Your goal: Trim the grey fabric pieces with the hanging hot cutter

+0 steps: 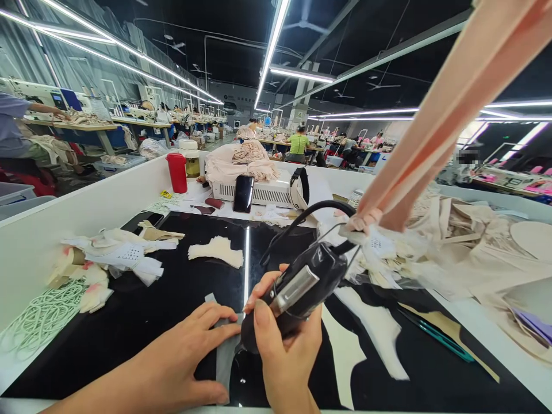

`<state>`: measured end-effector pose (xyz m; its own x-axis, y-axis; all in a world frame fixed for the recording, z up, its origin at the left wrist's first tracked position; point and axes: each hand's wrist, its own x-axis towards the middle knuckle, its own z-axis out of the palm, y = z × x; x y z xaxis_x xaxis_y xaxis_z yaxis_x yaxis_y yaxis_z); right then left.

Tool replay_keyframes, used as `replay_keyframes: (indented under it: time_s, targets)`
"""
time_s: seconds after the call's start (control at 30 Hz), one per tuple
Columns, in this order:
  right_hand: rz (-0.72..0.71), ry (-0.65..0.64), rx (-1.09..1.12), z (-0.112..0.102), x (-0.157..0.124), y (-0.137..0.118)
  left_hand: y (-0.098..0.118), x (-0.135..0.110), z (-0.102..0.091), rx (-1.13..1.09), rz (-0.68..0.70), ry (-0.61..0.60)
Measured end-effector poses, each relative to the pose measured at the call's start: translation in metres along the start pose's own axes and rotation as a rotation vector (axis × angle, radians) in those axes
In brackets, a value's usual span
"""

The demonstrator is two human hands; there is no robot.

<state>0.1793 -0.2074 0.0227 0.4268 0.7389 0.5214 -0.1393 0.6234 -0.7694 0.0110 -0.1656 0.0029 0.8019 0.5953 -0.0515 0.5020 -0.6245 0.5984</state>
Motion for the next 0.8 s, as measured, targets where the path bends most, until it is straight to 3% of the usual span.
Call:
replay_keyframes:
  time_s: [0.8]
  targets:
    - [0.062,-0.004,0.018,0.000,-0.025,-0.015,-0.006,-0.002,0.005,0.018,0.043,0.032]
